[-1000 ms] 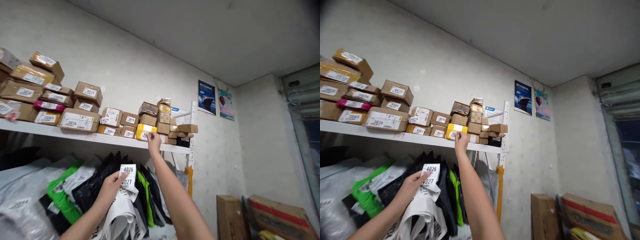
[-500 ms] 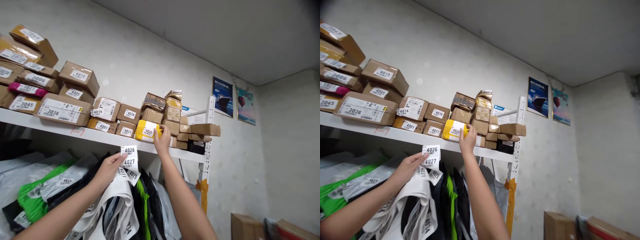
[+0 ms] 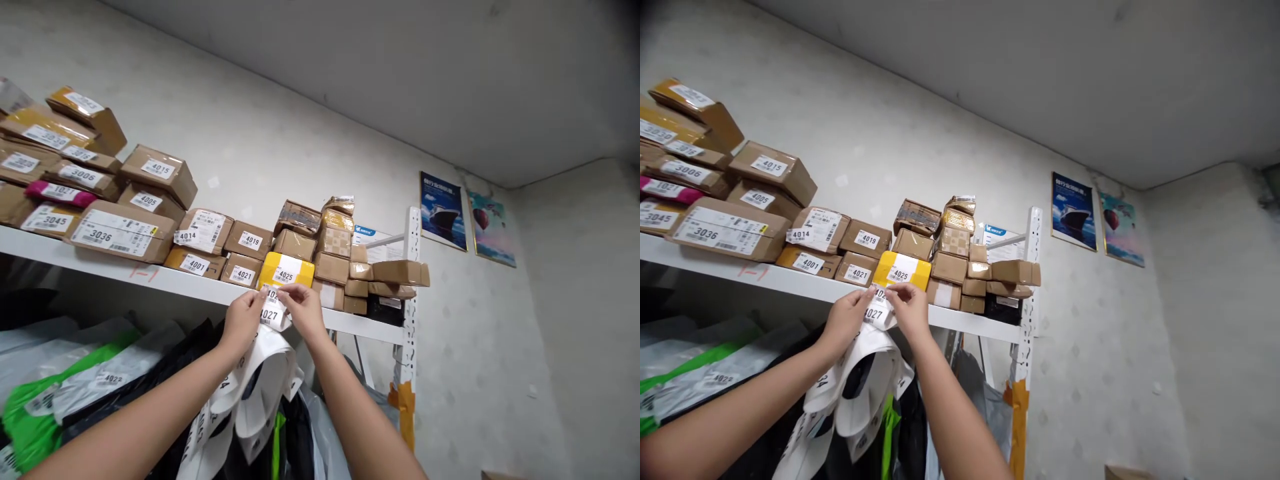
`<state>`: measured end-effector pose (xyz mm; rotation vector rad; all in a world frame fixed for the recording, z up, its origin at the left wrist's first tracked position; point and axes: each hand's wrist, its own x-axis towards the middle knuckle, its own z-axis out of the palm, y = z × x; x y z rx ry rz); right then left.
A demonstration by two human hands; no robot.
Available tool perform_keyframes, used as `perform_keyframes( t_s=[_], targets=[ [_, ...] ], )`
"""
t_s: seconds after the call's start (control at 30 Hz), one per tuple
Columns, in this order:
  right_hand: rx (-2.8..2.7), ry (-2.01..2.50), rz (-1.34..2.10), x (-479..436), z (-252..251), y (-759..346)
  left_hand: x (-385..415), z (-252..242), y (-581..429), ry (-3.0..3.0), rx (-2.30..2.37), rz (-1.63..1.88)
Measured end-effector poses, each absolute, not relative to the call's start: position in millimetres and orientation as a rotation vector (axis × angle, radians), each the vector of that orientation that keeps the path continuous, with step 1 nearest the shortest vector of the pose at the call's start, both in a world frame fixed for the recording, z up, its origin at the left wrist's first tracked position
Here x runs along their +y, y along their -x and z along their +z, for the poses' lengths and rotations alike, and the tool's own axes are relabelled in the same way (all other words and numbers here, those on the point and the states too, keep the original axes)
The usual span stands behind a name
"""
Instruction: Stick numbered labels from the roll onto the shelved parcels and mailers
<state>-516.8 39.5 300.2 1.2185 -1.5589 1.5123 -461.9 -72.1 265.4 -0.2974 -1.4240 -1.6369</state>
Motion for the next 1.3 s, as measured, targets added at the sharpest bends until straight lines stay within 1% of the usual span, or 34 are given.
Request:
perform_keyframes(
  t_s=[0.13,0.23,0.37,0.43,0.6,0.73,0.87,0.93,1.0,1.03,1.1,1.3],
  targets=[
    [-1.454,-1.120,1.428,31.2,324.2,517.0,-74.4,289.1,465.1,0.421,-1.450,-1.760],
    [-1.407,-1.021,1.344,27.1,353.3,522.6,-76.6,300.6,464.0,0.422,-1.514,-1.782],
    [-1.418,-0.862,1.221,26.4,395.6,539.8,-78.0,296.5,459.8,0.465,-1.604,-1.790],
    [-1.478,-0.836,1.137,26.6,408.7,546.7,-80.8,290.7,457.5,0.508,-1.600,-1.836],
    [-1.513,-0.738,0.941,26.4,413.0,547.5,-91.9,285.7,454.3,0.526,-1.577,-1.912],
    [-1.535,-0.871,0.752,30.6,407.2,539.9,-97.2,290.9,457.0,0.541,-1.550,-1.895],
    [-1.615,-1.082,0.823,36.0,387.0,528.8,-101.6,295.8,463.0,0.561,-1.540,-1.689],
    [-1.713,-1.307,1.003,36.9,372.2,524.3,-102.4,298.1,465.8,0.562,-1.543,-1.587],
    [-1.753,-1.453,1.235,36.5,359.1,521.6,-100.5,300.8,468.6,0.574,-1.508,-1.563],
    [-1.742,-1.465,1.327,35.9,354.1,520.9,-98.5,302.3,470.3,0.576,-1.473,-1.584],
    [-1.680,-1.389,1.393,34.5,347.9,519.6,-93.3,305.4,474.1,0.555,-1.396,-1.647],
    [-1.500,-1.139,1.383,30.5,349.1,516.3,-81.5,315.6,484.2,0.474,-1.311,-1.695]
  ],
)
